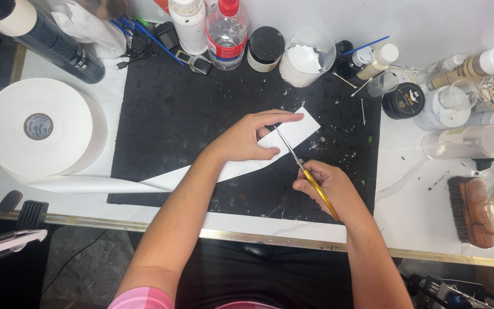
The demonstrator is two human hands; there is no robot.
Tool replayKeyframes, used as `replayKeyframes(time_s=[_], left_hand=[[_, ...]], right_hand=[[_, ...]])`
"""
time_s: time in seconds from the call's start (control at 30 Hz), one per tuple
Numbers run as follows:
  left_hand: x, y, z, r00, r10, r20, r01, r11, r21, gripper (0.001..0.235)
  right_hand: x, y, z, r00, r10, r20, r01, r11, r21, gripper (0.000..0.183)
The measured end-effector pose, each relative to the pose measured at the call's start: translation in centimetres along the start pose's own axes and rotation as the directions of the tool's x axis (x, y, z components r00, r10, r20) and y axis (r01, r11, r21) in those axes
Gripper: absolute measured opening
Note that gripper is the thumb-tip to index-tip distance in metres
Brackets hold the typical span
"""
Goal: The person repeatedly cuts short lengths from a roll of white adhesive tape using gold-handled scissors. Each cut piece is placed into a clear plastic container on the workbench. The person continues this process throughout the clip.
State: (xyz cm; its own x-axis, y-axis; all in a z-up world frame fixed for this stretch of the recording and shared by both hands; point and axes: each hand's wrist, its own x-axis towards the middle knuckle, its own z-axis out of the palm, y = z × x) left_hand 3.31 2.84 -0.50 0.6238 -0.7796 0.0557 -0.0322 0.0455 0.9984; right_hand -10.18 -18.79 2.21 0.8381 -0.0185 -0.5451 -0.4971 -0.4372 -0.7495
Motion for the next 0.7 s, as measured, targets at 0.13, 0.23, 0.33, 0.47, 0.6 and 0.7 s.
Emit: replayKeyframes(time_s=[0.13, 0.23, 0.33, 0.47, 0.6, 0.7], left_hand=[[0.0, 0.1, 0.1, 0.998, 0.065, 0.000, -0.065, 0.998, 0.013, 0.084], [-0.1, 0.5, 0.2, 1.000, 0.012, -0.021, -0.012, 1.000, 0.005, 0.085], [-0.3, 1.0, 0.4, 0.999, 0.030, -0.016, -0.031, 0.997, -0.065, 0.085], [0.0, 1.3, 1.3, 1.000, 0.005, -0.020, -0.004, 1.000, 0.006, 0.084], [1.8, 1.4, 1.1, 0.989, 0.110, -0.103, -0.087, 0.974, 0.209, 0.075], [5.1, 1.2, 0.2, 0.929, 0.043, -0.368, 0.075, 0.951, 0.301, 0.052]], right_hand=[[-0.4, 0.1, -0.5, 0.997, 0.069, 0.021, -0.068, 0.996, -0.064, 0.025], [-1.0, 0.1, -0.2, 0.997, 0.077, 0.031, -0.081, 0.977, 0.199, 0.018], [-0.3, 0.3, 2.3, 0.976, 0.081, -0.202, 0.023, 0.884, 0.467, 0.016], [2.5, 1.0, 4.6, 0.907, -0.090, -0.411, 0.368, 0.642, 0.673, 0.029], [4.4, 1.7, 4.7, 0.880, -0.053, -0.472, 0.424, 0.536, 0.730, 0.036], [4.6, 2.3, 4.7, 0.867, -0.052, -0.496, 0.450, 0.512, 0.732, 0.036]])
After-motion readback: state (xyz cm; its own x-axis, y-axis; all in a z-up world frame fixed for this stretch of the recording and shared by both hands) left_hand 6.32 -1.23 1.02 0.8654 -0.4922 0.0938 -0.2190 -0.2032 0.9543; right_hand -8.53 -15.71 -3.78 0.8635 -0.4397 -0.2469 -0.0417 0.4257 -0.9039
